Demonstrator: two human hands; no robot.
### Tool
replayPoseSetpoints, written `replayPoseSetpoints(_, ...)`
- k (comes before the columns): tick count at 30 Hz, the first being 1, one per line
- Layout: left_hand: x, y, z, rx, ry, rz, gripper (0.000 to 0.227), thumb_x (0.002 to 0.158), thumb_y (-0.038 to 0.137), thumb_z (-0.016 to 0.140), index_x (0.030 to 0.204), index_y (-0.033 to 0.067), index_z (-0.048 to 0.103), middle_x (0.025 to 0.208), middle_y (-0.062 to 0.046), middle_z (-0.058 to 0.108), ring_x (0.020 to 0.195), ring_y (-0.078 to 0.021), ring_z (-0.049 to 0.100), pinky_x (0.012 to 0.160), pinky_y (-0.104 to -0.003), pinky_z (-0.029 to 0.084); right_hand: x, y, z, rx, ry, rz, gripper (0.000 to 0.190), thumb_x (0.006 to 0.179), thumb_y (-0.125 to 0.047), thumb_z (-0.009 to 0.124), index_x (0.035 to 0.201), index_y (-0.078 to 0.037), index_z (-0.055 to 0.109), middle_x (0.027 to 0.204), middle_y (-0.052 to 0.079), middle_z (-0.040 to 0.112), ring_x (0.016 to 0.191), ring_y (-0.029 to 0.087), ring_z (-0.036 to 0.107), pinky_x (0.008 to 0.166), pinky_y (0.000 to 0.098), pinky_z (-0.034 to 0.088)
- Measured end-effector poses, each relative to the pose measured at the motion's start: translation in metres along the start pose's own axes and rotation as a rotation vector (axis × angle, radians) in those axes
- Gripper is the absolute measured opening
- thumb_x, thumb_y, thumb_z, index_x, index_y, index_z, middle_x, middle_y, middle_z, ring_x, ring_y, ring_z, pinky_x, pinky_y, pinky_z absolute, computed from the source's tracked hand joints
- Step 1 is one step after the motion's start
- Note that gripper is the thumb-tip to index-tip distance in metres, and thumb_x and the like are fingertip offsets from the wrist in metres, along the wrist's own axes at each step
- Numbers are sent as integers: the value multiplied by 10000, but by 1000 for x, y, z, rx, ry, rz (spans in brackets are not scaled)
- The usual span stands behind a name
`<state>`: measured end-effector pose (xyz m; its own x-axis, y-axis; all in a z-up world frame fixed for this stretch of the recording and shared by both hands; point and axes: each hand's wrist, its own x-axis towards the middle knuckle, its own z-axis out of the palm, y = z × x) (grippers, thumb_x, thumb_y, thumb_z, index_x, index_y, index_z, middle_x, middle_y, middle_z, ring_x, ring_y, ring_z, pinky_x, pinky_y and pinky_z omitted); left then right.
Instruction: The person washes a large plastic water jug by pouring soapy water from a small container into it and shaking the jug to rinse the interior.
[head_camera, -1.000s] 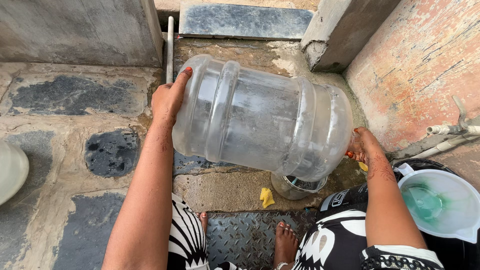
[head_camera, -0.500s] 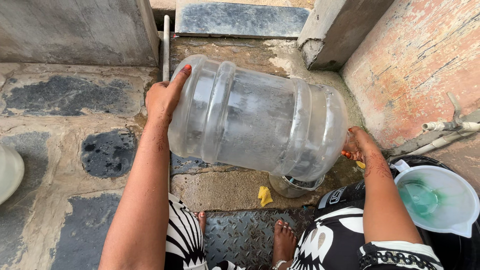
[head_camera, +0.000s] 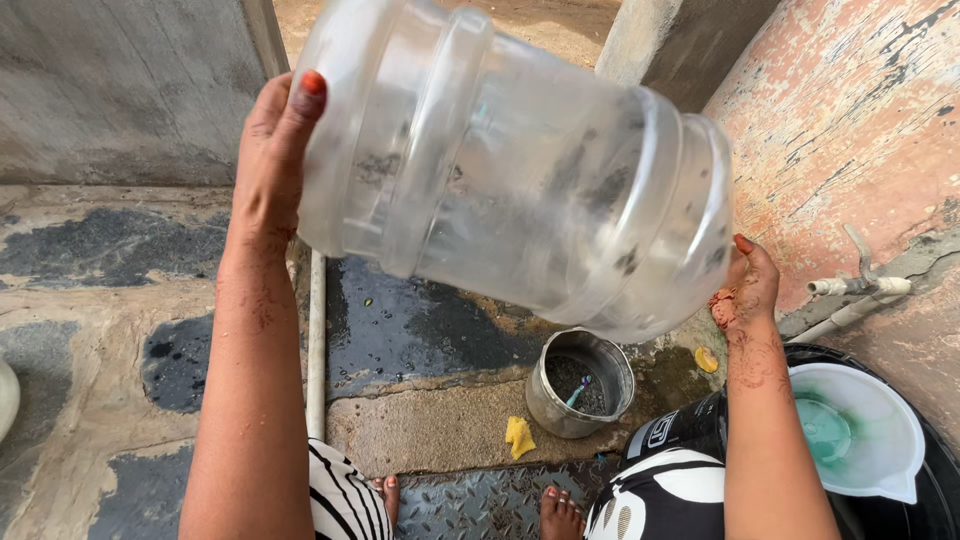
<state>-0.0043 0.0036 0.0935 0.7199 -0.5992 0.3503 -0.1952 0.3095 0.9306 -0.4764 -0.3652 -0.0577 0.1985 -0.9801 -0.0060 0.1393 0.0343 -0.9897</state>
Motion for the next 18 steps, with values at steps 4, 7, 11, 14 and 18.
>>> replayPoseSetpoints(4,-9,-41,1,352,123,-194,1107,540,772,816,1285,-27,639,1167,-232,716,1071,-322,744,949,-456,595,15,31,-1,-97,-160,82,476,1063,-427,509,1231,-4,647,1137,154,702,1014,266,701,952,420,548)
replayPoseSetpoints(7,-10,-70,-3,483,164,-326,1118,563,724,885,1300,-73,619,1200,-253,689,1094,-316,715,970,-418,553,27,48,-9,-278,-75,274,443,1056,-419,549,1200,-7,624,1085,169,696,939,293,705,873,409,569)
replayPoseSetpoints(11,-13,-78,-6,541,199,-480,1010,578,650,900,1235,-78,659,1164,-241,700,1032,-292,726,902,-393,567,35,79,-20,-253,-107,369,333,986,-351,543,1189,-95,609,1043,65,687,897,225,697,766,429,606)
replayPoseSetpoints(14,-17,-65,-6,499,191,-470,896,580,612,877,1170,-42,713,1097,-215,742,944,-278,764,841,-382,592,56,95,-35,-263,-110,329,342,1021,-344,589,1218,-64,612,1051,52,670,880,196,678,781,399,602)
replayPoseSetpoints(18,-22,-51,-2,420,196,-388,826,568,580,881,1130,-8,739,1019,-185,767,862,-251,779,775,-361,605,66,101,-46,-173,-97,302,328,1043,-324,599,1255,-74,606,1052,9,650,888,150,668,790,403,605)
